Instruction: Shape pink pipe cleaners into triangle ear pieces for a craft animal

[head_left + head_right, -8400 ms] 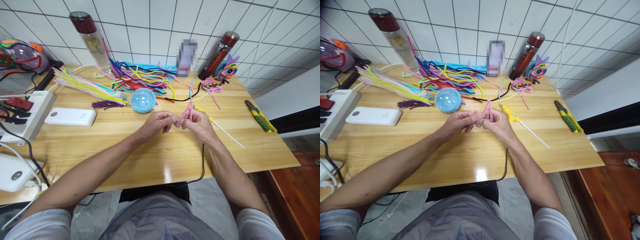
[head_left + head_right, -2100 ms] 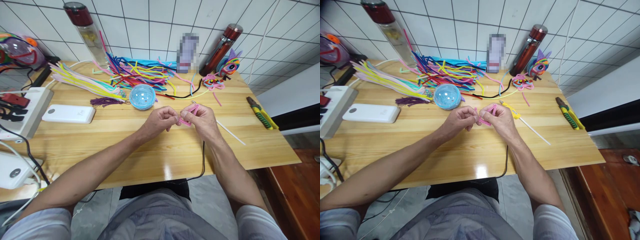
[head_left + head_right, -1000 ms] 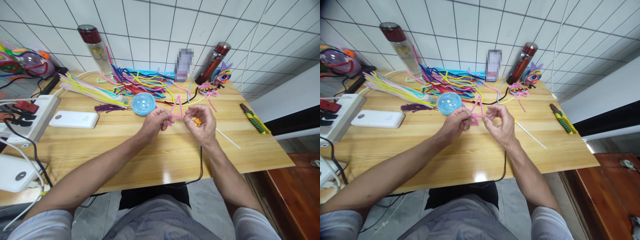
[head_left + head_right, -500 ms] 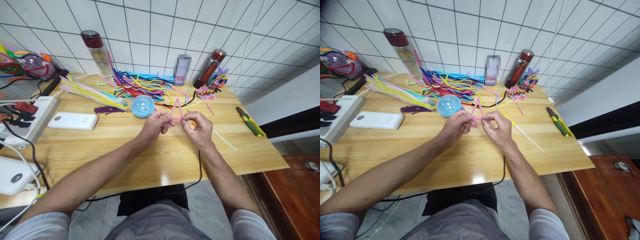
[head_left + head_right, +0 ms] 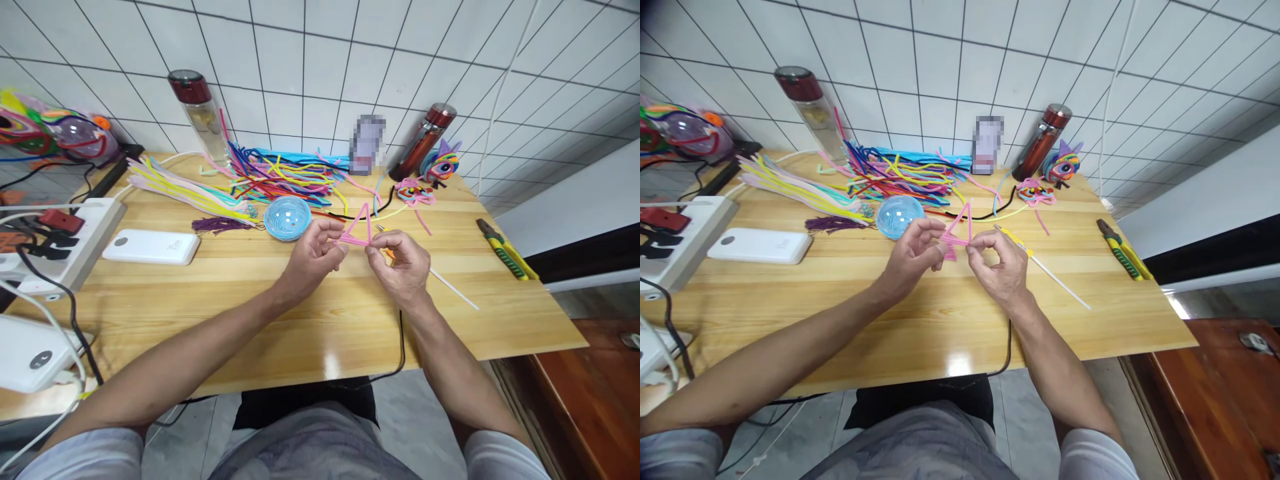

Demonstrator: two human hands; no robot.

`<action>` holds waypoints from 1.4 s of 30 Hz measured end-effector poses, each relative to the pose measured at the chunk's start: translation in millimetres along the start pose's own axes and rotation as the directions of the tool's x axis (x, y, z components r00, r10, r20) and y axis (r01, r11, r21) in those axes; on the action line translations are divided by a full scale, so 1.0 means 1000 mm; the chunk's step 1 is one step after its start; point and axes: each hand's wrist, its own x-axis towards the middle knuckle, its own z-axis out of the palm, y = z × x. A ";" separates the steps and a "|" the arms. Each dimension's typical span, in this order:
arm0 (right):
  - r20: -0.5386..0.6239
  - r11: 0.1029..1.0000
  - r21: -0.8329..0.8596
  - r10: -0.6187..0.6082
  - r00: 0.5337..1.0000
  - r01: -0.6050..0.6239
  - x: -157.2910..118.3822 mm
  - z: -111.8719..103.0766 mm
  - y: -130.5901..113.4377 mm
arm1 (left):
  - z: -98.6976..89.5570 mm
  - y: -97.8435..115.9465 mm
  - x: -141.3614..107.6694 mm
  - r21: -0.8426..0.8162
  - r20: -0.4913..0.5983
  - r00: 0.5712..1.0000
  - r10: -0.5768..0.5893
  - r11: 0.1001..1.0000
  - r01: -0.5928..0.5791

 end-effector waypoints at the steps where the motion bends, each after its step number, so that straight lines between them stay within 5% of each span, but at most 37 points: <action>1: -0.004 1.000 0.002 0.010 1.000 -0.010 -0.001 0.001 0.001 | 0.000 0.000 0.000 0.029 -0.014 1.000 0.022 0.999 -0.022; 9: 0.011 0.999 0.020 0.051 0.999 -0.051 -0.005 0.002 0.006 | -0.002 0.001 0.004 0.054 0.062 0.998 0.027 0.998 -0.030; 18: -0.005 1.000 0.026 0.003 1.000 -0.003 -0.004 0.002 0.004 | -0.001 0.002 0.004 -0.013 0.018 0.999 -0.040 0.999 0.040; 24: 0.002 0.995 0.016 -0.094 0.996 0.094 -0.002 0.003 -0.004 | -0.005 0.001 0.005 -0.028 0.084 0.991 -0.109 0.993 0.111; 30: -0.033 0.995 -0.038 -0.094 0.995 0.093 0.002 -0.009 -0.003 | -0.009 0.004 0.005 0.053 -0.118 0.993 -0.021 0.998 0.027; 35: -0.178 0.992 -0.040 0.111 0.978 -0.120 0.002 -0.020 0.010 | -0.008 -0.001 0.006 0.073 -0.118 0.990 -0.074 0.994 0.083; 39: 0.007 0.913 0.147 0.384 0.923 -0.381 0.000 -0.016 0.010 | -0.004 -0.012 0.003 0.065 -0.076 0.989 -0.123 0.990 0.128; 42: 0.133 0.847 0.237 0.458 0.879 -0.477 0.001 -0.010 0.005 | 0.000 -0.020 -0.003 0.097 -0.024 0.993 -0.113 0.989 0.115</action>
